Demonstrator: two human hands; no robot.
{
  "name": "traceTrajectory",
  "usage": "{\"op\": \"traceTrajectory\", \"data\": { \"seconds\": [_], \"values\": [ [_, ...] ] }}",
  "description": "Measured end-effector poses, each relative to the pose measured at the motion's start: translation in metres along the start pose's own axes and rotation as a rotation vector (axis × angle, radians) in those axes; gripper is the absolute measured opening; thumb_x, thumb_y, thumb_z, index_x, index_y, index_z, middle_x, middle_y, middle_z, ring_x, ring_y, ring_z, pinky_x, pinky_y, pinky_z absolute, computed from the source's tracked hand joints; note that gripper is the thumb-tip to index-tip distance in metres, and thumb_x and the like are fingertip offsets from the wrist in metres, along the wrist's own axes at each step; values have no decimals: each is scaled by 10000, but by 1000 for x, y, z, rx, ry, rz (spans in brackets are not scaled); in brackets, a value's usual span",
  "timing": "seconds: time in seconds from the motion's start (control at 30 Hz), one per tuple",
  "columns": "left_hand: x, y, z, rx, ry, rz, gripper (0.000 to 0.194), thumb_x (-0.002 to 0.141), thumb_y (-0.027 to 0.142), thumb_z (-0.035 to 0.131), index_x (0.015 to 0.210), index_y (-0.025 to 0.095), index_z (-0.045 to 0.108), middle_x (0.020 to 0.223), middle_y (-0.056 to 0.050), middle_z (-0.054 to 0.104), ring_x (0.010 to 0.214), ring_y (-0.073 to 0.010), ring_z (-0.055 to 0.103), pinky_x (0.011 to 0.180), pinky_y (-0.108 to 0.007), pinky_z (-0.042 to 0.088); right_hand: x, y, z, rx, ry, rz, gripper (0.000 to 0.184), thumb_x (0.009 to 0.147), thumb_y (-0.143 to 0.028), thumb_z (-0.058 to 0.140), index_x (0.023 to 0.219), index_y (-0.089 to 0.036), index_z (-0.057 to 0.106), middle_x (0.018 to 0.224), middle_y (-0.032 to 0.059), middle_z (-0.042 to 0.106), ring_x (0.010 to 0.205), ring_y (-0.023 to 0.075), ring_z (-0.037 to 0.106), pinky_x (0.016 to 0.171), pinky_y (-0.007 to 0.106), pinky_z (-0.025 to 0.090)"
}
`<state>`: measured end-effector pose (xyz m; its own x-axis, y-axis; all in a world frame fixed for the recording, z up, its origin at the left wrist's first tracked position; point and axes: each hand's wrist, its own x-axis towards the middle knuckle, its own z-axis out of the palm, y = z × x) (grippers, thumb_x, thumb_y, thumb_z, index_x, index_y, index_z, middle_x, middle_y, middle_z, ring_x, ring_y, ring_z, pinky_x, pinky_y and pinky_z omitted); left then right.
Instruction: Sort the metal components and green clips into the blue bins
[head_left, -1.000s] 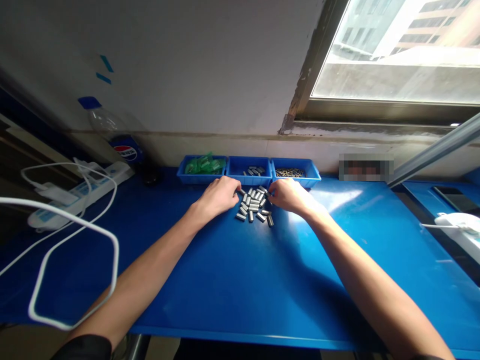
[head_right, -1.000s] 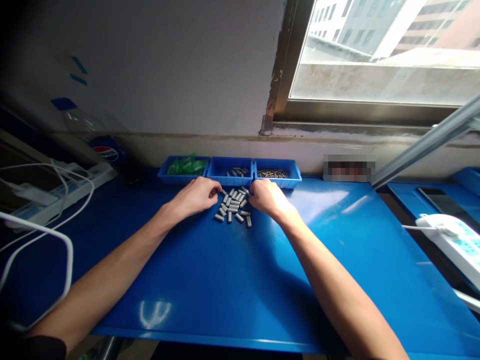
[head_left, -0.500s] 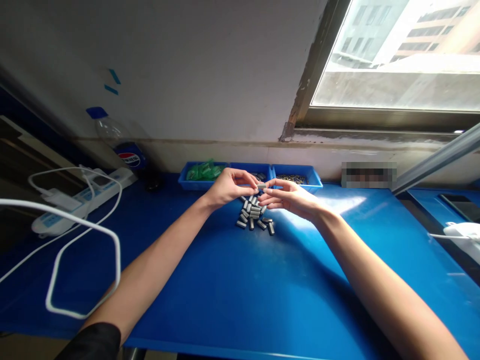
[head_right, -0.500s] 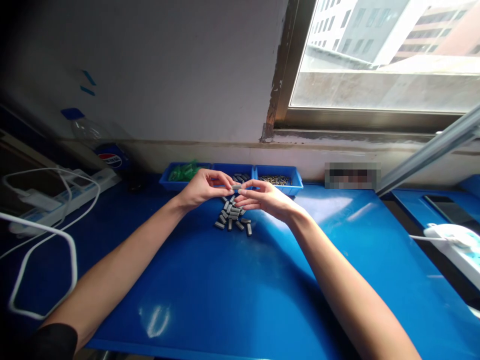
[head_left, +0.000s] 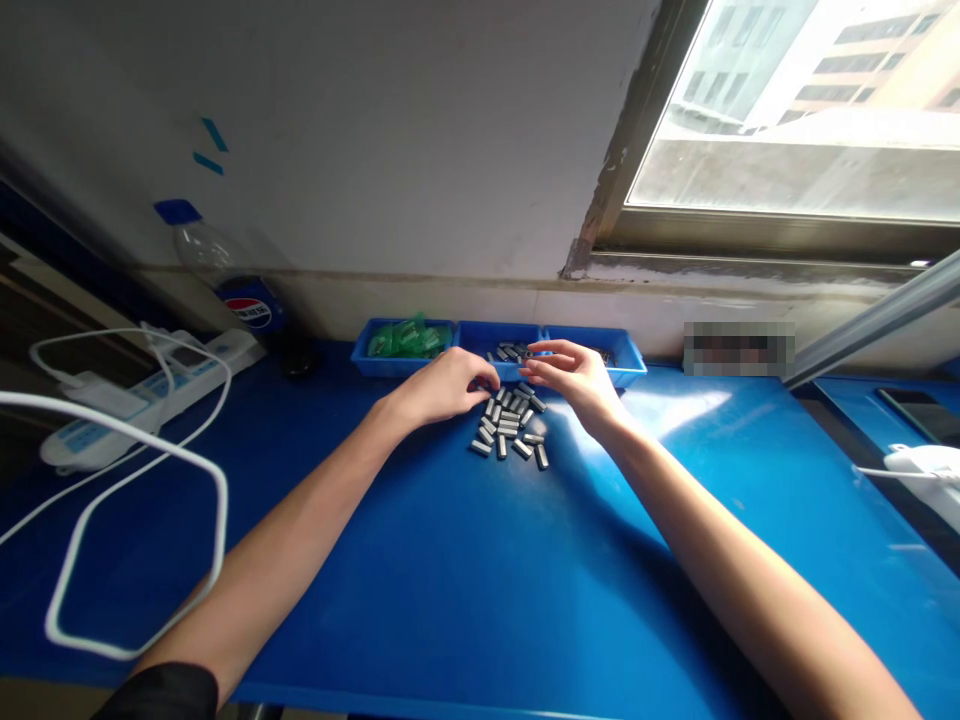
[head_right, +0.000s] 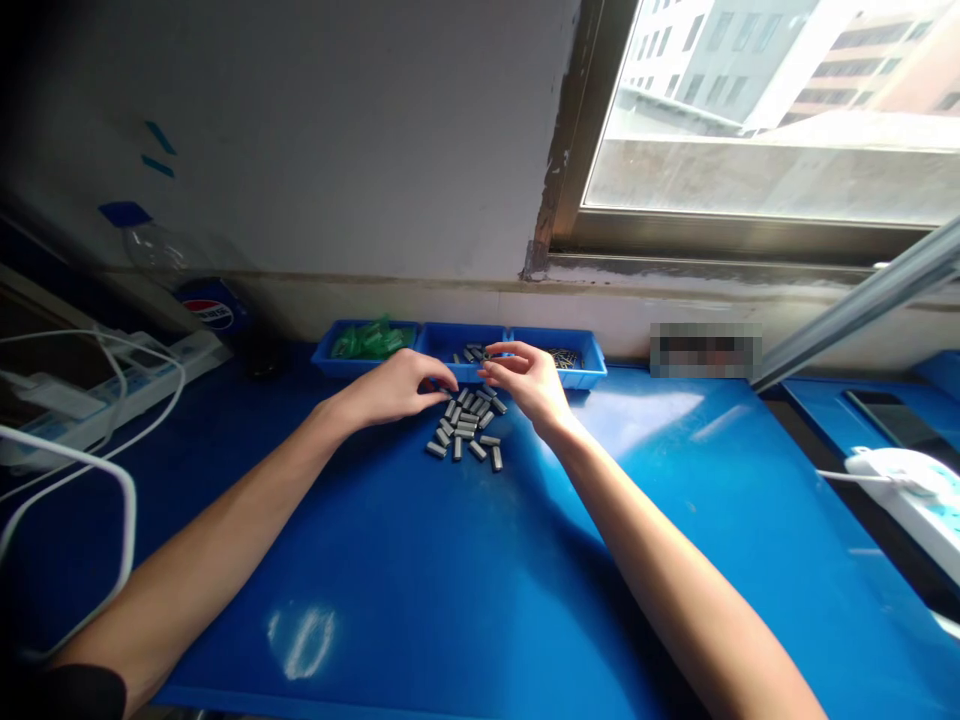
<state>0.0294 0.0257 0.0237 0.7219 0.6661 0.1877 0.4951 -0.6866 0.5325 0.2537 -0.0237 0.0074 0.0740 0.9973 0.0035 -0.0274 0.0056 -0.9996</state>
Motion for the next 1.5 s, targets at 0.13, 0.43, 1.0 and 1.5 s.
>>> {"op": "traceTrajectory", "data": {
  "seconds": [0.13,0.43,1.0,1.5],
  "values": [
    [-1,-1,4,128,-125,37,275,818,72,639,962,209,829,965,-76,822,896,-234,772,815,-284,566,-2,1,-2,33,-6,22,380,761,-346,838,1095,-191,742,990,86,813,886,215,796,832,328,645],
    [-5,3,9,391,-122,11,253,874,65,554,942,217,744,905,-97,769,813,-260,744,651,-290,483,-4,3,-17,40,-97,73,237,786,-311,827,974,-177,775,904,71,806,740,148,740,706,253,610],
    [-3,9,1,169,1,-4,214,862,189,701,1027,188,837,960,-57,813,831,-198,752,728,-256,531,-5,-13,-29,-160,-234,140,321,764,-392,877,962,-165,764,815,67,773,662,142,683,626,254,549],
    [0,14,28,200,-67,98,261,956,170,650,1170,208,793,1071,-96,790,1019,-243,743,875,-305,563,-4,-17,-41,-515,-399,123,246,892,-361,749,1070,-194,774,820,41,786,762,188,729,680,272,570]
  ]
}}
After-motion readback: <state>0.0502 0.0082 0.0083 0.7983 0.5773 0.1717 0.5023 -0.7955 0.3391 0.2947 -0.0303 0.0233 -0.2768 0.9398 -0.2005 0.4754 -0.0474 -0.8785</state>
